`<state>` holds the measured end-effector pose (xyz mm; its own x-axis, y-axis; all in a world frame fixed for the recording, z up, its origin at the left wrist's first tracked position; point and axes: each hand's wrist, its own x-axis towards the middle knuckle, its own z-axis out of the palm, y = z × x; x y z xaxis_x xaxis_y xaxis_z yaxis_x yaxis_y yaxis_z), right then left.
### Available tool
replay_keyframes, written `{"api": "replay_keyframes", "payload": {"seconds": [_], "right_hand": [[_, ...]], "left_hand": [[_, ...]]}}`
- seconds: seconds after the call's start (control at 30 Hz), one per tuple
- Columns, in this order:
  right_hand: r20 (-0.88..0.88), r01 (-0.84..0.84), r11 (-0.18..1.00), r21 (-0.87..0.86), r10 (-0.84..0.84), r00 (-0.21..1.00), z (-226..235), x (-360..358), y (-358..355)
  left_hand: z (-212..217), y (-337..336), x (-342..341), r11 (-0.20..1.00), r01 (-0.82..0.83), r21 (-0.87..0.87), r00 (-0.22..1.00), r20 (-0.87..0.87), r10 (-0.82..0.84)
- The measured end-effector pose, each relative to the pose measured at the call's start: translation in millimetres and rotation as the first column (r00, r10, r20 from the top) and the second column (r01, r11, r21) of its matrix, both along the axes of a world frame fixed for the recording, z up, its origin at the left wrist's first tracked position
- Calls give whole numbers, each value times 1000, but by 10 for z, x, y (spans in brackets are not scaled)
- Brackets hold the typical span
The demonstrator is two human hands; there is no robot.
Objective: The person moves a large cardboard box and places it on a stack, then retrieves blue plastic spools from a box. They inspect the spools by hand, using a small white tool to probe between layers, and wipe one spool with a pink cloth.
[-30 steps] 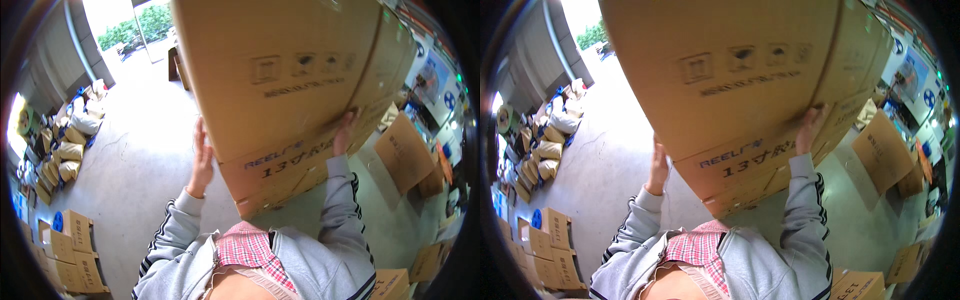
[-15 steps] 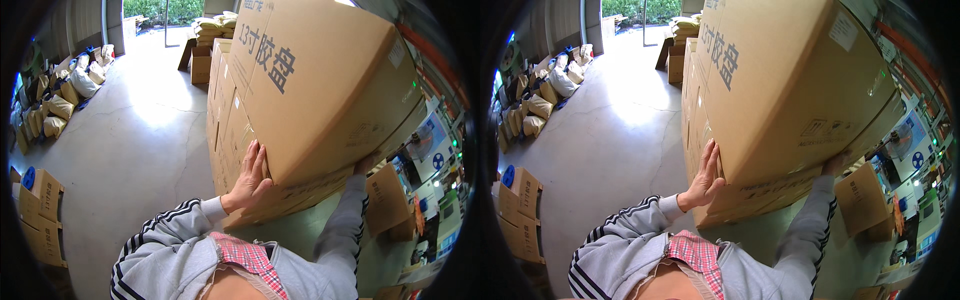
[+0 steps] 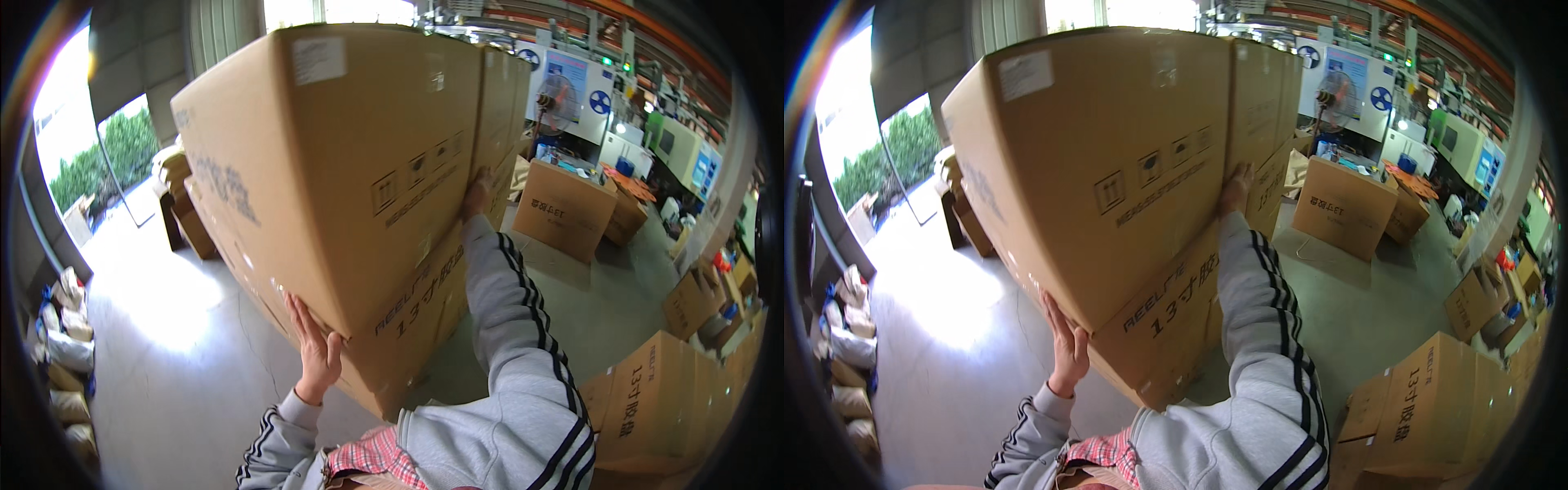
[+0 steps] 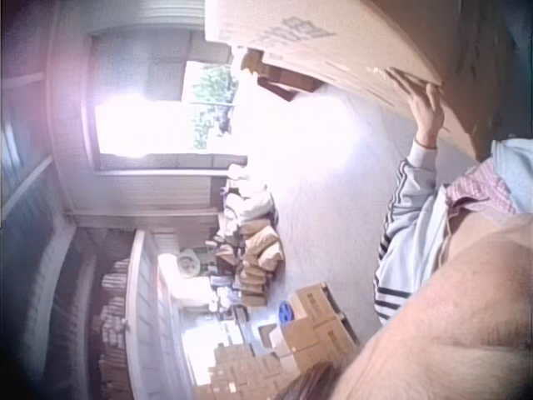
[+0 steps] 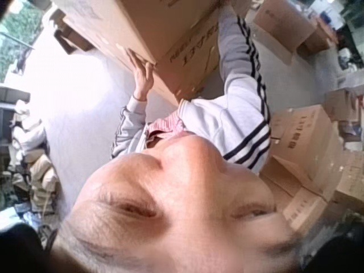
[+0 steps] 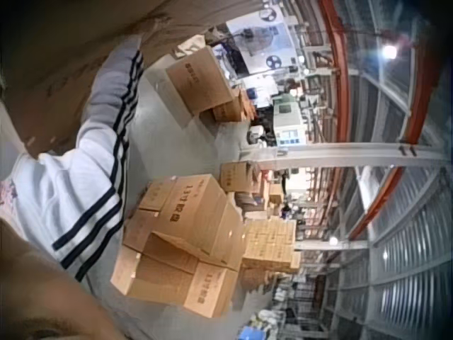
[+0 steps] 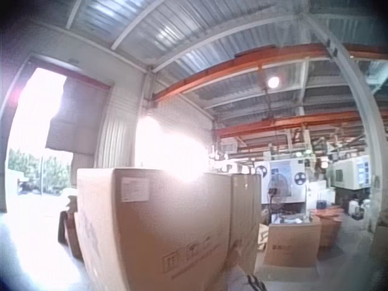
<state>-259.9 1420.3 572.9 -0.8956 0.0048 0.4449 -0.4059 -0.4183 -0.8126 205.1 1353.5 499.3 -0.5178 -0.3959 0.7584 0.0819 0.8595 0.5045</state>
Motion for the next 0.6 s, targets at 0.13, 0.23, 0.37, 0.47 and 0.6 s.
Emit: {"api": "replay_keyframes", "payload": {"seconds": [0.13, 0.23, 0.37, 0.47, 0.6], "right_hand": [[64, 80, 994, 77, -85, 994, 42, -115, 15], [51, 124, 991, 56, -127, 991, 206, 54, -66], [15, 145, 974, 172, -150, 989, 103, 85, 18], [-23, 177, 952, 249, -177, 984, -30, -144, -77], [11, 137, 958, 252, -145, 989, -183, -90, -183]], "left_hand": [[83, 61, -73, 998, 37, 50, 999, -13, -37], [81, -14, -25, 1000, 24, 18, 999, -25, -23], [125, 22, 21, 999, 23, 38, 999, 42, -25], [147, 34, 41, 1000, 22, 20, 999, 37, -23], [74, -9, 34, 999, 10, 39, 1000, 16, -11]]}}
